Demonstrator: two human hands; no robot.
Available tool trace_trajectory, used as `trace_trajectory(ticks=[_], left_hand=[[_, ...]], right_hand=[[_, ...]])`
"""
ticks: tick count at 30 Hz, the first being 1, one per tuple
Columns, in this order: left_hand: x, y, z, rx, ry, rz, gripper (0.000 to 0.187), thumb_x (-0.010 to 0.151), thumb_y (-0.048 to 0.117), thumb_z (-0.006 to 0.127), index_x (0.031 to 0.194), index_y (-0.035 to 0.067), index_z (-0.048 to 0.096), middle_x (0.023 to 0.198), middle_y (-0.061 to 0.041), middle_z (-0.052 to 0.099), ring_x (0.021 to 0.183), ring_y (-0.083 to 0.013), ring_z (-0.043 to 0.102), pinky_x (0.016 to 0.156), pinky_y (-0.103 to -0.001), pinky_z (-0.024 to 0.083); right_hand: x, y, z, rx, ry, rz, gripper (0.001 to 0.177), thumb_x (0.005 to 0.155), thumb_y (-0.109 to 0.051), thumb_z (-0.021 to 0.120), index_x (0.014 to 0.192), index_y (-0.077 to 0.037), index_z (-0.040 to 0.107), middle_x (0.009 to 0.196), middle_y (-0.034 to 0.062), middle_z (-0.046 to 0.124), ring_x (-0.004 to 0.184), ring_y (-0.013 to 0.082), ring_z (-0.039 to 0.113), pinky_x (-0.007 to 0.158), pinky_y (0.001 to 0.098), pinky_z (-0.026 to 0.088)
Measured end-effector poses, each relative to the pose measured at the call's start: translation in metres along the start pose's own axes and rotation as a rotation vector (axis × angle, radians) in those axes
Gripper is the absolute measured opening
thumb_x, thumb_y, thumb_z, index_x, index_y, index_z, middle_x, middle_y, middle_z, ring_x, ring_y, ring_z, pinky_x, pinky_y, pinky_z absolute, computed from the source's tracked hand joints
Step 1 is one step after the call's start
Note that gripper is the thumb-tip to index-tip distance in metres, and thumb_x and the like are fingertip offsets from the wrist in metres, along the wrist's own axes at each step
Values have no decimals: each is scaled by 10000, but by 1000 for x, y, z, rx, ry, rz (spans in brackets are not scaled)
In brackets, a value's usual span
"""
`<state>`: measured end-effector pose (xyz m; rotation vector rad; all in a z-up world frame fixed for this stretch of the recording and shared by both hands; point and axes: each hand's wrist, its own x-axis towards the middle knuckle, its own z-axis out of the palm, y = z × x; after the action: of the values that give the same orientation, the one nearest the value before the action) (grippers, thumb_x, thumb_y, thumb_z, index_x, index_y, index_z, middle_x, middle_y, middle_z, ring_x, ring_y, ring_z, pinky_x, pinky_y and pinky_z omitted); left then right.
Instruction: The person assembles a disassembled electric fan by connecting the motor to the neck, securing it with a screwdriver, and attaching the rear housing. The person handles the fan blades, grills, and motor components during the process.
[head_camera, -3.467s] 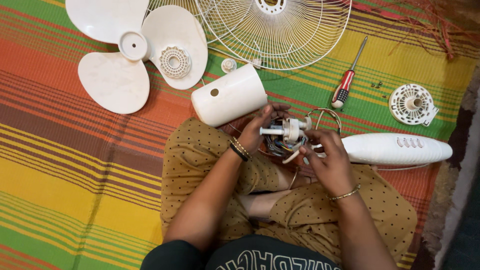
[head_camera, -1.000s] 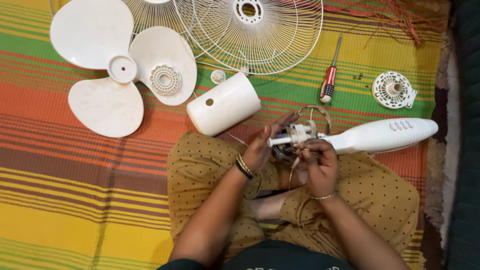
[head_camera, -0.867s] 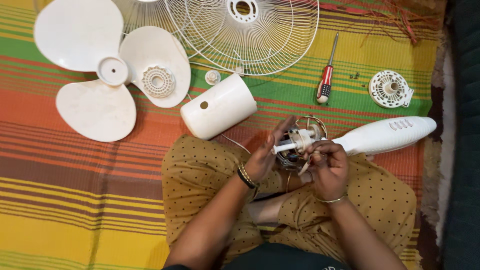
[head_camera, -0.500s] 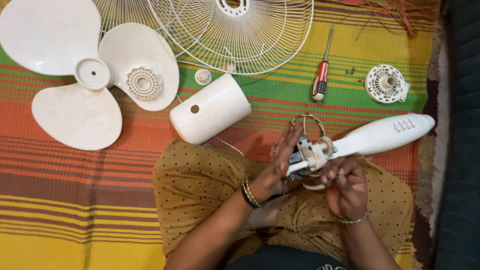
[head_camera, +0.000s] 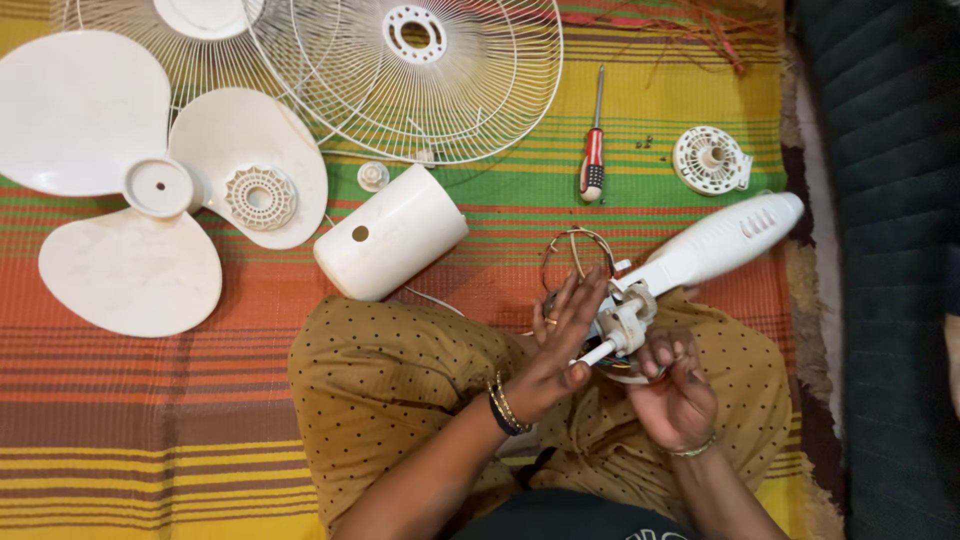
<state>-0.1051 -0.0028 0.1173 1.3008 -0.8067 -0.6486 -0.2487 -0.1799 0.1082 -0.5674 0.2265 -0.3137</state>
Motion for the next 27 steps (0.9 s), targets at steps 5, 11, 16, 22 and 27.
trace_trajectory(ticks=[5,11,16,22,27], left_hand=[[-1,-27,15,33,10,-27,1077,910,893,91,1685,146,137,1794,-127,24,1662,-357,-57,1194,-662,-205],[-8,-52,18,-18,43,-56,1105,922,904,107,1687,113,3,1794,-129,40,1668,-339,-47,1244,-626,-184],[-11,-55,15,-91,74,-42,1104,924,891,126,1666,100,-77,1782,-176,-9,1657,-354,10,1224,-613,-202],[-5,-56,15,-80,90,-21,1111,917,894,121,1664,101,-96,1778,-185,-24,1654,-371,17,1219,-617,-212],[-6,-52,12,-60,64,-36,1113,915,904,93,1669,105,-92,1784,-184,-23,1659,-370,14,1238,-618,-191]], right_hand=[[-4,6,-10,27,93,13,172,1033,-181,683,1147,-111,575,1051,-5,523,965,162,496,921,322,405],[-1,12,-17,1,115,28,156,1031,-173,667,1157,-106,600,1064,5,536,974,168,500,915,327,407],[1,15,-17,-58,127,37,134,1043,-166,645,1145,-97,592,1052,29,545,969,180,504,909,335,413],[-2,19,-16,-246,96,-1,147,1028,-157,672,1106,-83,572,1067,58,565,986,208,531,917,345,424],[-1,21,-12,-280,110,-13,167,1015,-156,692,1098,-78,570,1071,65,580,982,208,543,917,347,434]])
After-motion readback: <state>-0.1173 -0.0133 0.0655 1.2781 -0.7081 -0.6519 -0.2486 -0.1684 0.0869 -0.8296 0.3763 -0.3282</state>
